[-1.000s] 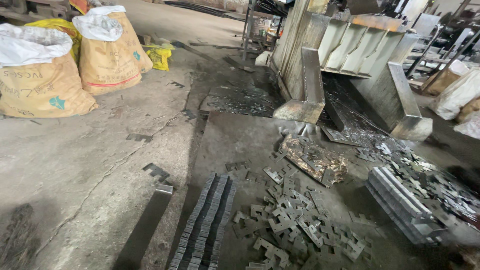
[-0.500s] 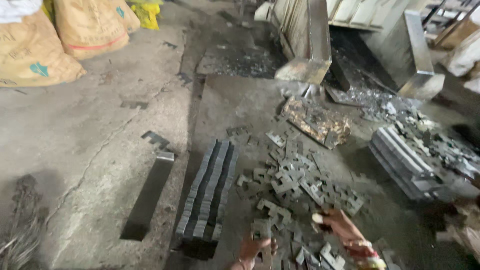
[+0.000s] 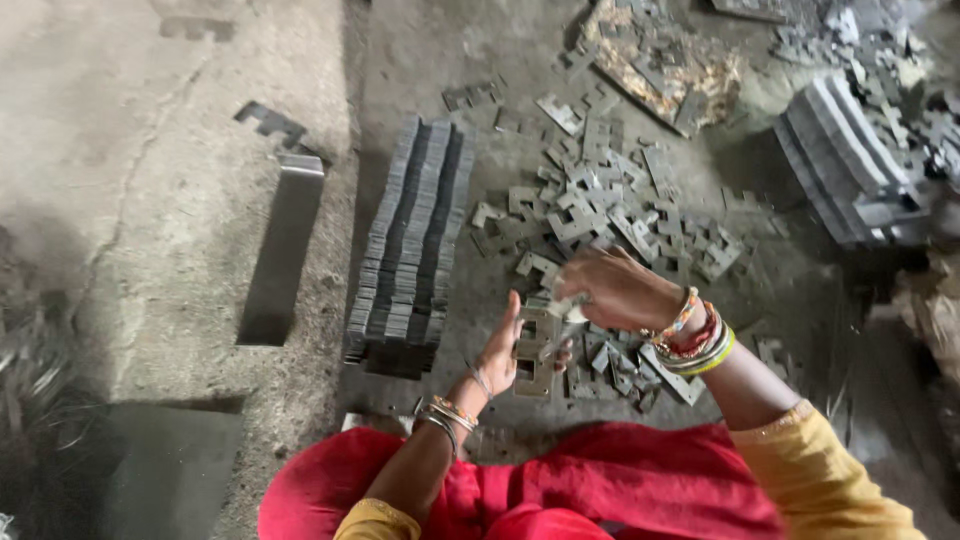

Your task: The person sits on the floor and uses a small white block to rub and clean the surfaces of small metal brackets. They pick up brackets from a pile, rub them against a metal bar, and place them into a neat stack.

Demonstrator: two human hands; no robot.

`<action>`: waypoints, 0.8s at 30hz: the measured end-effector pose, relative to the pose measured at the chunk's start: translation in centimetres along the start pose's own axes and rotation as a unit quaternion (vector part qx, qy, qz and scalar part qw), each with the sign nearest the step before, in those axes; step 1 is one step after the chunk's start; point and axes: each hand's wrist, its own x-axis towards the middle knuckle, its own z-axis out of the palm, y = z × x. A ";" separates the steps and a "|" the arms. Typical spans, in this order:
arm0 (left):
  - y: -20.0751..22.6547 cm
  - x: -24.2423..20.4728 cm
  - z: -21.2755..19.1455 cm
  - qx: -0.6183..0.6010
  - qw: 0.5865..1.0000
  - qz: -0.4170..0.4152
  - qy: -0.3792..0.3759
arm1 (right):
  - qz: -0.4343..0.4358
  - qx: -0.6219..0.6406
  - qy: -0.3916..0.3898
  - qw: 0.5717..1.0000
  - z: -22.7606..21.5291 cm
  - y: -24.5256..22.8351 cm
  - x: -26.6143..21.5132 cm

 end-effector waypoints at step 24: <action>-1.9 2.6 -3.8 0.259 0.934 0.169 0.182 | 0.545 0.195 0.062 0.813 19.9 13.0 -14.0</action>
